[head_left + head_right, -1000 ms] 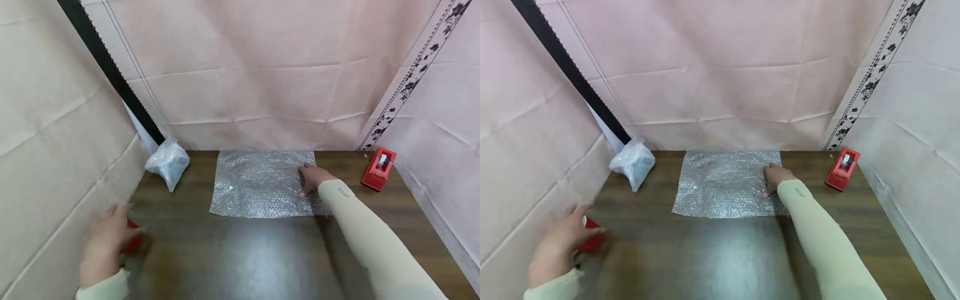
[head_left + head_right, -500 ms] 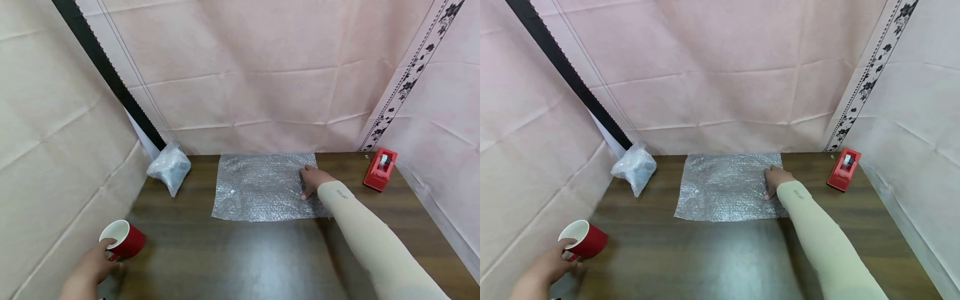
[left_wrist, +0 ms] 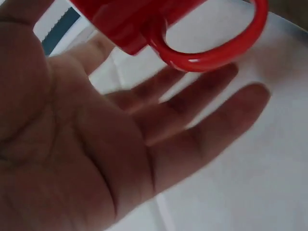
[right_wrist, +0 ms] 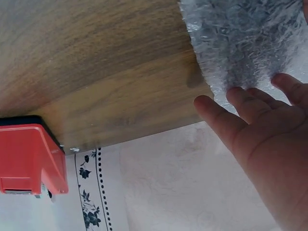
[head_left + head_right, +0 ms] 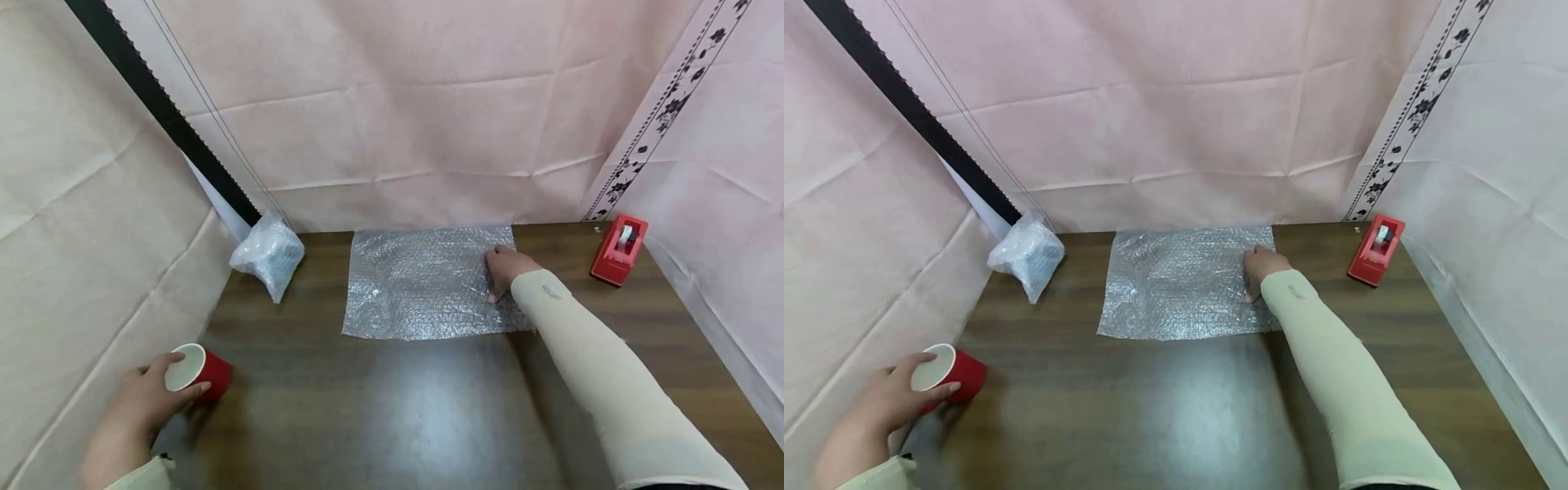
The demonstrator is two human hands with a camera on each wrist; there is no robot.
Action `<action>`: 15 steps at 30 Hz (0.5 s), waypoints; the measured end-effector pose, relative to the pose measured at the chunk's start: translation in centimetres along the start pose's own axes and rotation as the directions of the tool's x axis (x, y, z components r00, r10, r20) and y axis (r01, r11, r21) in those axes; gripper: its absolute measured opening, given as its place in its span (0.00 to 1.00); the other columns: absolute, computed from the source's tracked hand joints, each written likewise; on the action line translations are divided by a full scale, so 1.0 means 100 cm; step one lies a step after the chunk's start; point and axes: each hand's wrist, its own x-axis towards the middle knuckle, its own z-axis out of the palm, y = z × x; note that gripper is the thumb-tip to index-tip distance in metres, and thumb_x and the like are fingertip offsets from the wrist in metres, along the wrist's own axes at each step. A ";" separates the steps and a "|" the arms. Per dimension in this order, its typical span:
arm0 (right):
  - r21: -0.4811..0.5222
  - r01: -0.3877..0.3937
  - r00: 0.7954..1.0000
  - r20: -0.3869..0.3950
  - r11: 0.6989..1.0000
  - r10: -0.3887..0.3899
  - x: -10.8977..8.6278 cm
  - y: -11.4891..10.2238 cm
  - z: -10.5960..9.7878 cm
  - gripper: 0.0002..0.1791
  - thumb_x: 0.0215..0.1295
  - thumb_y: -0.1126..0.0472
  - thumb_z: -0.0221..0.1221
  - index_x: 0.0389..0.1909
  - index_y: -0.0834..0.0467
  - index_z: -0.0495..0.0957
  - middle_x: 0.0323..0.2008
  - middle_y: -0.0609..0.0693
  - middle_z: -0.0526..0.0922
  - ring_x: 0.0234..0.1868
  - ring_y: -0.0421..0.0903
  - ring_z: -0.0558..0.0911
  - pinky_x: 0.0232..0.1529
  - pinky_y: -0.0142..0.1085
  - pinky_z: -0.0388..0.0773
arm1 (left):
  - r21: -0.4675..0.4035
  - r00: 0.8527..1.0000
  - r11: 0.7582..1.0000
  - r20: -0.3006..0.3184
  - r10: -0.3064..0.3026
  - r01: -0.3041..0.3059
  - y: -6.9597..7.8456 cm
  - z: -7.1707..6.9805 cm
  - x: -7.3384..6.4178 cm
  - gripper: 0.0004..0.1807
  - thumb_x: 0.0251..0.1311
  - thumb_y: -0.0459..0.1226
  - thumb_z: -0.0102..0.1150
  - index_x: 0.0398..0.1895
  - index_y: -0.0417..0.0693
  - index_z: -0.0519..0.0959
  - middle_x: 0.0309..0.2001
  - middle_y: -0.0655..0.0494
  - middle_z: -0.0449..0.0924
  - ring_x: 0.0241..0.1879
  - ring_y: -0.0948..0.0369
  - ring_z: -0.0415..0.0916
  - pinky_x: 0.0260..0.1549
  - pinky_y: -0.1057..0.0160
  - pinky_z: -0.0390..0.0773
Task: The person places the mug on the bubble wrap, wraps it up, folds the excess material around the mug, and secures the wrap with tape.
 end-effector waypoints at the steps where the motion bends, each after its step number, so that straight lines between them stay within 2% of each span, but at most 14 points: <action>1: -0.010 -0.004 1.000 -0.007 1.000 0.004 0.000 -0.001 -0.001 0.63 0.61 0.52 0.86 0.87 0.72 0.59 0.86 0.78 0.59 0.86 0.76 0.65 0.81 0.68 0.73 | 0.011 1.000 1.000 -0.011 0.028 -0.028 0.004 -0.002 0.002 0.53 0.74 0.58 0.70 0.80 0.27 0.58 0.69 0.06 0.57 0.64 0.21 0.66 0.58 0.28 0.80; 4: -0.033 -0.015 1.000 -0.005 0.999 0.015 0.000 -0.003 -0.003 0.63 0.62 0.53 0.86 0.87 0.73 0.59 0.85 0.78 0.61 0.85 0.76 0.67 0.80 0.68 0.74 | 0.032 0.994 0.995 -0.040 0.097 -0.096 0.013 -0.005 0.008 0.53 0.73 0.56 0.73 0.81 0.30 0.56 0.69 0.08 0.61 0.61 0.23 0.73 0.58 0.28 0.81; 6: -0.044 -0.009 1.000 -0.008 0.999 0.008 0.002 -0.006 -0.004 0.62 0.62 0.53 0.86 0.86 0.73 0.60 0.85 0.78 0.61 0.85 0.76 0.67 0.80 0.68 0.75 | 0.027 0.993 0.993 -0.039 0.113 -0.112 0.016 -0.007 0.010 0.54 0.72 0.52 0.75 0.83 0.32 0.53 0.69 0.09 0.61 0.61 0.22 0.74 0.59 0.27 0.80; 8: -0.047 -0.004 1.000 -0.015 0.999 0.003 0.002 -0.006 -0.005 0.62 0.61 0.52 0.86 0.86 0.73 0.60 0.84 0.78 0.62 0.84 0.76 0.68 0.80 0.67 0.75 | 0.029 0.993 0.993 -0.013 0.117 -0.116 0.019 -0.008 0.013 0.54 0.71 0.48 0.76 0.84 0.34 0.53 0.69 0.08 0.61 0.61 0.21 0.74 0.58 0.26 0.81; 11: -0.052 0.009 1.000 -0.022 0.999 -0.011 0.000 -0.007 -0.007 0.62 0.60 0.51 0.86 0.85 0.72 0.62 0.83 0.77 0.64 0.83 0.75 0.70 0.79 0.66 0.77 | 0.046 0.991 0.991 0.037 0.127 -0.129 0.022 -0.012 0.015 0.50 0.67 0.43 0.79 0.82 0.34 0.60 0.65 0.08 0.65 0.58 0.24 0.76 0.54 0.30 0.85; 15: -0.047 0.015 1.000 -0.017 0.999 -0.016 -0.003 -0.003 -0.008 0.61 0.61 0.49 0.86 0.85 0.72 0.63 0.83 0.78 0.64 0.82 0.75 0.71 0.78 0.66 0.78 | 0.073 0.982 0.981 0.069 0.174 -0.179 0.026 -0.020 0.020 0.46 0.62 0.41 0.83 0.77 0.33 0.68 0.57 0.13 0.74 0.50 0.32 0.79 0.44 0.43 0.86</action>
